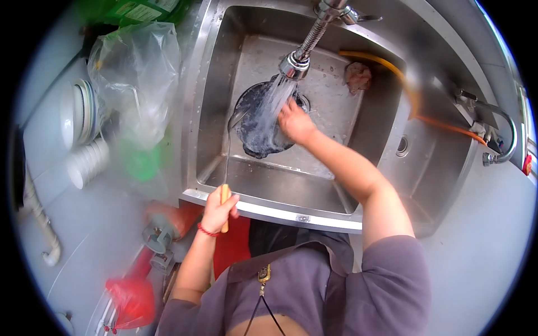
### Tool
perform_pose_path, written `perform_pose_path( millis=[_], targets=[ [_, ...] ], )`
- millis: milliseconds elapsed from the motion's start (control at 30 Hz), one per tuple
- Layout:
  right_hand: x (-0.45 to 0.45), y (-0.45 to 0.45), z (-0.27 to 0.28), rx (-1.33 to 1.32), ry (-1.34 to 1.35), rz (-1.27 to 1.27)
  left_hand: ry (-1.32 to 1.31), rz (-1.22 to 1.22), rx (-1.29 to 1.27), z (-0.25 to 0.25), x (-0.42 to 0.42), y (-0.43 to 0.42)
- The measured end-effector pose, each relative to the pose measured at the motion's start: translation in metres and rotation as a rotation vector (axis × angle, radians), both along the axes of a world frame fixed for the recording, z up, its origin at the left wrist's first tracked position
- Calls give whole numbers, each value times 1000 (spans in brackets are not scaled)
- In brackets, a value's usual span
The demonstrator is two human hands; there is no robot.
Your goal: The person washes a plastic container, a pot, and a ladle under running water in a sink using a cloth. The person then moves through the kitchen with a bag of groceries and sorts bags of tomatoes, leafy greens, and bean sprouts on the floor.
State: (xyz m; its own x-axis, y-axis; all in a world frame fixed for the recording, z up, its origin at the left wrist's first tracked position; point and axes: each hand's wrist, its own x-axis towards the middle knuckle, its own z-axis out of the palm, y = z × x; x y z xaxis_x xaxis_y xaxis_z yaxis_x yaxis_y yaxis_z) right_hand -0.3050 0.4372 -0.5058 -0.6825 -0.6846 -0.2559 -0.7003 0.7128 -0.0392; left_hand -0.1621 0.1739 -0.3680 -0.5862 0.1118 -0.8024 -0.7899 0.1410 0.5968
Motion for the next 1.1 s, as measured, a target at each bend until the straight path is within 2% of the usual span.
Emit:
perform_pose_path(
  millis=[33, 67, 100, 133, 167, 233, 267, 300, 333, 367, 433, 500, 533, 567, 600, 633, 700, 733, 767, 800, 833, 867, 900, 933, 1000, 1100],
  targets=[
    [20, -14, -11, -99, -108, -224, 242, -70, -116, -14, -2, 5],
    [29, -29, -9, -32, -334, -330, 535, -248, -409, -25, -13, 12],
    [41, -38, -21, 19, -433, -341, 587, -166, -484, -45, -18, 19],
    [45, -47, -21, -22, -469, -213, 673, -148, -618, -61, -27, 26],
    [54, -58, -37, -222, -536, -380, 605, -140, -575, -82, -33, 27],
    [36, -93, -10, -208, -708, -644, 347, 139, -396, -105, -48, 40],
    [29, -108, -27, -225, -658, -590, 239, 235, -291, -111, -53, 43],
    [19, -121, -47, -242, -608, -535, 240, 243, -291, -113, -57, 45],
    [3, -133, -54, -239, -605, -525, 256, 142, -363, -113, -61, 47],
    [-12, -143, -60, -497, -565, -921, 272, 42, -436, -112, -66, 49],
    [-24, -159, -63, -759, -499, -1307, 319, 1, -438, -108, -68, 48],
    [-12, -167, -64, -1110, -201, -1541, 422, -14, -468, -111, -67, 48],
    [9, -165, -76, -1106, -196, -1543, 422, -16, -462, -115, -69, 47],
    [43, -161, -115, -1022, -243, -1294, 350, -11, -494, -118, -74, 46],
    [49, -144, -116, -963, -268, -1165, 276, -1, -523, -122, -77, 48],
    [55, -127, -116, -912, -287, -1034, 419, -16, -587, -131, -77, 52],
    [28, -72, -55, -255, -869, -367, 483, -13, -621, -146, -77, 52],
    [24, -54, -72, -8, -841, -79, 554, -28, -669, -150, -78, 52],
    [25, -28, -83, -97, -718, -40, 525, -60, -744, -150, -80, 57],
    [8, -26, -62, 179, -725, -160, 519, -50, -741, -150, -83, 60],
    [-9, -14, -64, 353, -699, 151, 580, -32, -717, -151, -85, 62],
    [-37, -27, -1, 660, -669, 254, 643, -16, -694, -152, -89, 63],
    [-32, -10, -19, 581, -387, 198, 743, 12, -697, -153, -96, 66],
    [-38, -1, -30, 590, -390, 199, 740, 16, -689, -154, -104, 66],
    [-55, 13, -38, 474, -178, 286, 680, -114, -679, -155, -121, 71],
    [-37, 33, -5, 476, -182, 210, 705, -177, -681, -158, -147, 82]
  ],
)
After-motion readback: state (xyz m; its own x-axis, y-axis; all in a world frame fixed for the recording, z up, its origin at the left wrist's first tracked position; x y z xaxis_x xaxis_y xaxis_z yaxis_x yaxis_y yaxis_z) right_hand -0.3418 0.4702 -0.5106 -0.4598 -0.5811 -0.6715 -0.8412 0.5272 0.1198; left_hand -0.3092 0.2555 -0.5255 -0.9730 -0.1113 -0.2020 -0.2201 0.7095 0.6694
